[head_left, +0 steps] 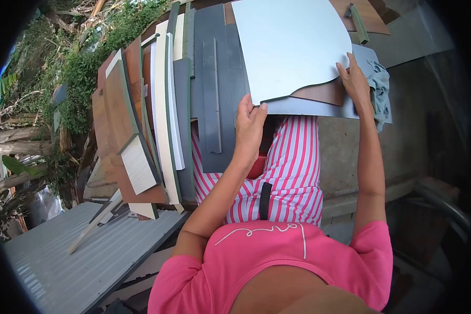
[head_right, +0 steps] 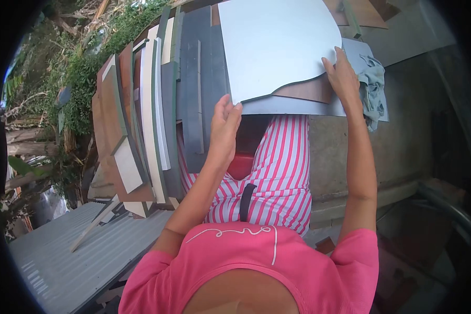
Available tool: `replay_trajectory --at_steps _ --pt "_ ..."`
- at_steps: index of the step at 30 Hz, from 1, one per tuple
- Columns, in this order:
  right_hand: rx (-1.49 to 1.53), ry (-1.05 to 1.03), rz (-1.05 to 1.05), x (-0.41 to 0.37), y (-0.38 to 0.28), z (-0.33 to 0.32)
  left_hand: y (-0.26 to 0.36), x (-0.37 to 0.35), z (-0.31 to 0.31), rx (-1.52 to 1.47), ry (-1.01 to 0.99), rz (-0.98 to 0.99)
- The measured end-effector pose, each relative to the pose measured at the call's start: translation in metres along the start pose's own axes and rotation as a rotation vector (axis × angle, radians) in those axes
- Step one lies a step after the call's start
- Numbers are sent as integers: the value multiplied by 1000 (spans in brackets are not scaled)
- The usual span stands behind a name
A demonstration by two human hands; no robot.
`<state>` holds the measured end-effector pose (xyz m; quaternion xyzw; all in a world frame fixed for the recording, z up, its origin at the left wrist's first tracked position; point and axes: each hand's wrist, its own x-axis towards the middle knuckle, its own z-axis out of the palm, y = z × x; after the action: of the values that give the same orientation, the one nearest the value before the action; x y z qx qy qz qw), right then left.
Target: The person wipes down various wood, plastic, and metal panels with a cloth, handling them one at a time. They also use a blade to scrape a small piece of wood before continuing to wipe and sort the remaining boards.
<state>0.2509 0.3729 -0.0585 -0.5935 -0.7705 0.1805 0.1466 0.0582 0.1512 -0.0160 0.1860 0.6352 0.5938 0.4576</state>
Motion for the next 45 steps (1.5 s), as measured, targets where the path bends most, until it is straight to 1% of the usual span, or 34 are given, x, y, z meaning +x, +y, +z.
replay_trajectory --at_steps 1,2,4,6,8,9,10,11,12,14,16,19,21,25,27,31,33,34,36,37,39,40,42,43,45 --pt "-27 61 -43 1 -3 5 -1 -1 5 -14 -20 2" --pt "-31 58 -68 1 -5 9 -4 -2 10 -29 -38 5" --pt "-149 6 13 -1 -16 12 -15 -2 22 -110 -156 54" --pt "-164 5 -32 2 -15 15 -11 -8 31 -124 -177 -52" --pt "-203 10 4 5 -15 16 -25 -2 35 -182 -166 -94" --pt "-214 25 2 5 -15 17 -33 2 32 -199 -161 -84" --pt "-224 31 -11 5 -17 16 -39 5 28 -234 -154 -116" --pt "-229 18 18 5 -19 15 -45 7 27 -268 -148 -151" --pt "-233 4 49 4 -20 15 -44 5 25 -280 -145 -148" --pt "-233 23 48 3 -20 18 -43 3 18 -358 -159 -206" --pt "-231 45 47 2 -18 20 -39 0 11 -376 -164 -229" --pt "-214 96 -38 -8 -17 18 -39 -1 4 -419 -177 -261" --pt "-117 141 -256 -23 -21 22 -39 -3 3 -443 -183 -273" --pt "-70 105 -313 -64 -61 26 -38 4 11 -480 -239 -302" --pt "-99 60 -431 -83 -77 31 -42 13 16 -486 -253 -321" --pt "-130 76 -386 -84 -72 42 -44 31 24 -541 -318 -403" --pt "-30 93 -411 -80 -64 41 -44 37 29 -542 -354 -437" --pt "-32 97 -405 -79 -61 38 -44 40 31 -569 -351 -458" --pt "189 152 -324 -80 -56 31 -43 45 34 -595 -352 -485" --pt "187 154 -319 -81 -50 29 -42 47 33 -600 -341 -515" --pt "67 239 -274 -81 -33 25 -40 50 36 -606 -300 -545" --pt "64 241 -267 -83 -26 25 -40 51 37 -604 -306 -550" --pt "-79 206 -236 -88 -16 25 -40 51 37 -569 -278 -521" --pt "-81 209 -227 -90 -14 25 -39 52 35 -539 -282 -506" --pt "-187 142 -231 -94 -14 24 -33 54 34 -500 -303 -490"
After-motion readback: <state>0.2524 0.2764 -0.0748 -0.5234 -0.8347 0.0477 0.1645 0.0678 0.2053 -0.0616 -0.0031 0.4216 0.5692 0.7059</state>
